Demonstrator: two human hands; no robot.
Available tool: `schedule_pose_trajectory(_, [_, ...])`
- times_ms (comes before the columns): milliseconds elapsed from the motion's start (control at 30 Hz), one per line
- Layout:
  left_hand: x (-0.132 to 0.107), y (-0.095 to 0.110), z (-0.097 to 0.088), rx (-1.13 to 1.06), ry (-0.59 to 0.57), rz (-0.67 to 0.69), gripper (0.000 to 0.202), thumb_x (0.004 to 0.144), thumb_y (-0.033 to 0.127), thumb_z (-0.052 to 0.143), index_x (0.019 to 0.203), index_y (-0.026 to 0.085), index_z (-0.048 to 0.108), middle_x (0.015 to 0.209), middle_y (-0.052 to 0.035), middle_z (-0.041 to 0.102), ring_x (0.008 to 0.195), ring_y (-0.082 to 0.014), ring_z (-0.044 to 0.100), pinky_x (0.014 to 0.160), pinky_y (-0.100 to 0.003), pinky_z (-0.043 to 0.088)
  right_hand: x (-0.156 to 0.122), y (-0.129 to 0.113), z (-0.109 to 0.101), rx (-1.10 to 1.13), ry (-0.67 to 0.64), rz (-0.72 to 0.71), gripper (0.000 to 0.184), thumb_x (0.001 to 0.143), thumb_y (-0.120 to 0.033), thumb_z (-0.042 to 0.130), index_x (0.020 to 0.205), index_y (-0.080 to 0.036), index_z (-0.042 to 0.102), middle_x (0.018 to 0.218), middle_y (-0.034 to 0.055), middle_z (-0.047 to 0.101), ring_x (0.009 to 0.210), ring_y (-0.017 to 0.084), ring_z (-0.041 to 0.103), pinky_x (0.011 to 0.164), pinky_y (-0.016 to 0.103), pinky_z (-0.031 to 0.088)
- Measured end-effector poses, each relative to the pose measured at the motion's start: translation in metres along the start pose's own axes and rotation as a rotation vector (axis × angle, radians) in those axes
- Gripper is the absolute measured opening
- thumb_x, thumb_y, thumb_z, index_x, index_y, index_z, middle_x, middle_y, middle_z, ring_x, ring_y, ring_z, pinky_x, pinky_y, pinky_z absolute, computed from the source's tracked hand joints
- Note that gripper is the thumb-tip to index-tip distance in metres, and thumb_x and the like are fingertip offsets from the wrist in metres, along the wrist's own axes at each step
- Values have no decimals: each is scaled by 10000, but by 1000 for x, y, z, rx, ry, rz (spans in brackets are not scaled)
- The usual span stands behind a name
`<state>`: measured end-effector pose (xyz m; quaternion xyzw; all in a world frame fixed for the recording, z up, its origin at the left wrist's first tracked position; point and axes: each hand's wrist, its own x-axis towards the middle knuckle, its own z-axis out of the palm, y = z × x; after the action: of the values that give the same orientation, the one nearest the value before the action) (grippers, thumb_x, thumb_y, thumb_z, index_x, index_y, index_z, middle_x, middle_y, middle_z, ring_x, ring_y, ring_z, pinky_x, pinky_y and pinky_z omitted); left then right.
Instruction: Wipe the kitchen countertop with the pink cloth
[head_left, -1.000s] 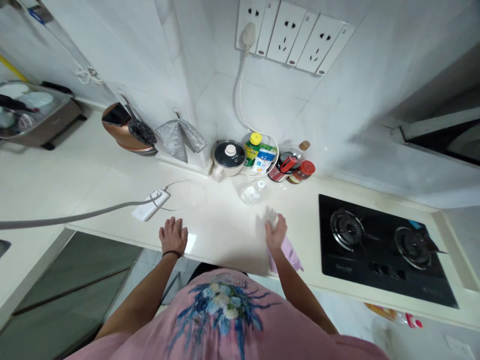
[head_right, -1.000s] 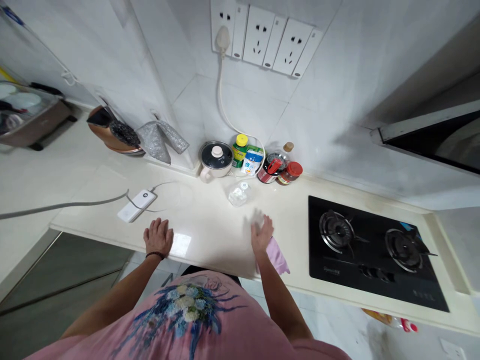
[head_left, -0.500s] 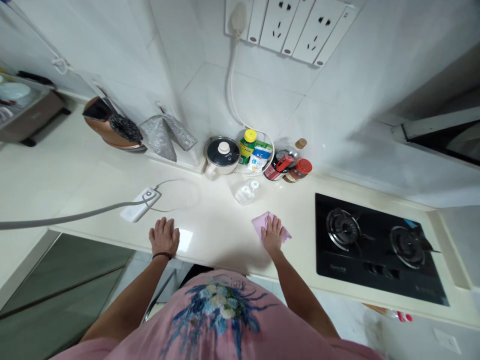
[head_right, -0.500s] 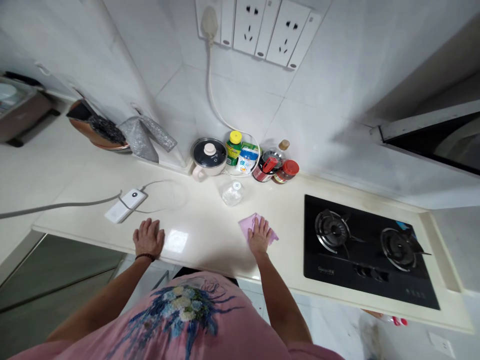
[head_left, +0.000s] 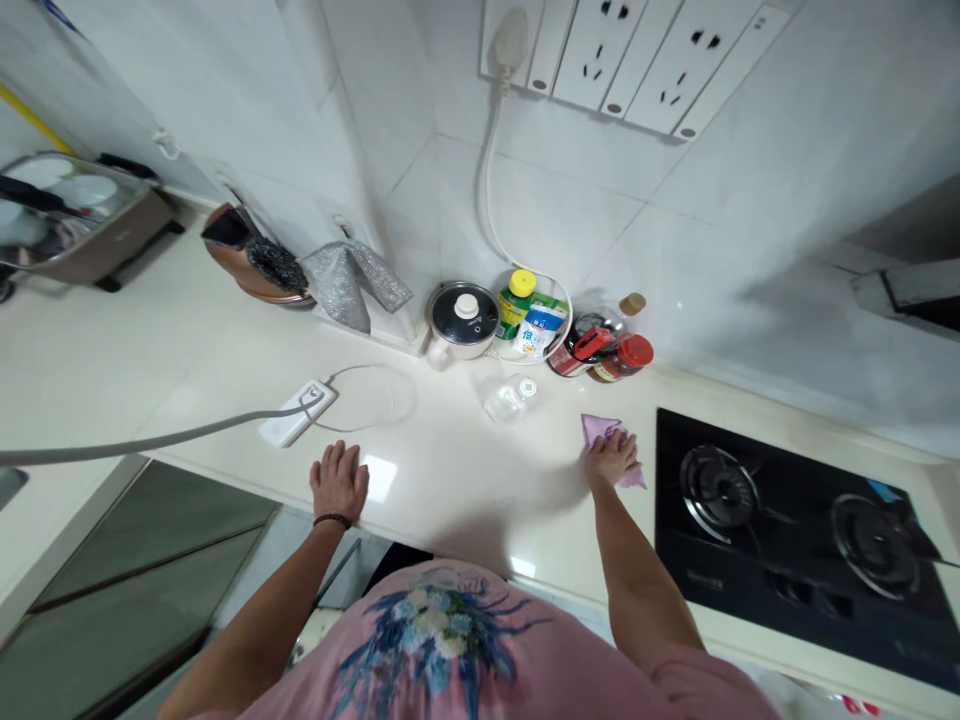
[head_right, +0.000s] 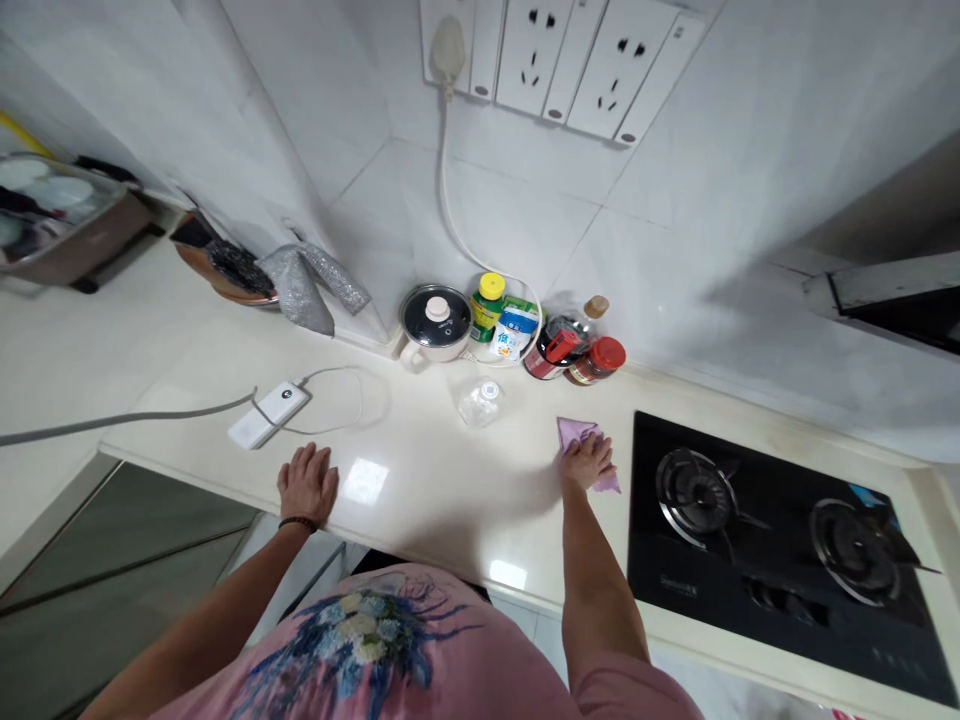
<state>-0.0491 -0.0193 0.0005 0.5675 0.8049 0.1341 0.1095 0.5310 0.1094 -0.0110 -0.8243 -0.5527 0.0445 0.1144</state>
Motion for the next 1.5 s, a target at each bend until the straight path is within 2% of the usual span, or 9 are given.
schedule_pose_trajectory(133, [-1, -1, 1, -6, 2, -4, 575, 1029, 403, 432, 1548, 199, 571, 1699, -167, 438, 1621, -327, 298, 1329, -569, 132, 5, -29, 22, 154, 191, -33, 562, 1044, -372, 366, 1428, -81, 656, 1370, 279, 578, 1267, 398, 506, 1102, 629, 420])
schedule_pose_trajectory(233, [-1, -2, 3, -5, 13, -3, 583, 1020, 395, 442, 1561, 214, 557, 1699, -158, 440, 1622, -327, 296, 1328, -569, 129, 18, -60, 39, 212, 148, -274, 512, 1024, -341, 417, 1420, -142, 674, 1387, 226, 589, 1287, 364, 503, 1127, 586, 434])
schedule_pose_trajectory(333, [-1, -2, 3, 5, 25, -2, 578, 1024, 407, 420, 1543, 202, 573, 1690, -163, 454, 1619, -315, 306, 1330, -554, 132, 42, -69, 45, 175, 93, -438, 538, 1031, -312, 398, 1500, -168, 618, 1478, 201, 575, 1386, 345, 449, 1189, 569, 392])
schedule_pose_trajectory(567, [0, 1, 0, 13, 1, -29, 589, 1021, 425, 400, 1523, 183, 591, 1689, -170, 458, 1622, -306, 307, 1333, -532, 129, 94, -18, 27, -57, -27, -344, 638, 1056, -354, 314, 1655, -177, 448, 1674, 157, 470, 1554, 337, 328, 1268, 595, 276])
schedule_pose_trajectory(767, [0, 6, -4, 14, -28, -69, 603, 993, 388, 449, 1564, 223, 557, 1697, -137, 456, 1631, -302, 289, 1337, -529, 121, 101, 4, 13, -153, -166, -321, 664, 1089, -403, 224, 1723, -232, 321, 1762, 91, 358, 1636, 311, 216, 1312, 601, 184])
schedule_pose_trajectory(967, [0, 8, -7, 28, -37, -64, 577, 1026, 410, 389, 1524, 195, 586, 1693, -147, 458, 1629, -289, 296, 1346, -507, 118, 99, 32, 2, -158, -130, -176, 685, 1088, -432, 199, 1737, -229, 284, 1769, 110, 336, 1643, 338, 201, 1298, 643, 194])
schedule_pose_trajectory(1167, [0, 4, -3, 49, -28, -58, 569, 1035, 426, 373, 1506, 192, 591, 1686, -143, 465, 1634, -273, 288, 1349, -496, 110, 125, 55, -10, -146, -128, -17, 710, 1089, -452, 141, 1751, -208, 225, 1796, 144, 255, 1647, 363, 185, 1295, 679, 171])
schedule_pose_trajectory(1333, [-1, 3, -2, 58, -22, -61, 576, 1038, 434, 369, 1525, 201, 568, 1694, -139, 452, 1640, -264, 275, 1349, -488, 113, 149, 63, -7, -125, -90, -9, 711, 1089, -466, 174, 1739, -193, 264, 1779, 169, 292, 1624, 384, 252, 1287, 692, 196])
schedule_pose_trajectory(1500, [-1, 7, -5, 65, -17, -58, 590, 1043, 438, 355, 1533, 183, 562, 1693, -155, 448, 1641, -270, 269, 1346, -491, 114, 144, 71, -3, -106, -69, -42, 713, 1083, -468, 206, 1727, -175, 302, 1770, 173, 314, 1639, 397, 215, 1280, 686, 238])
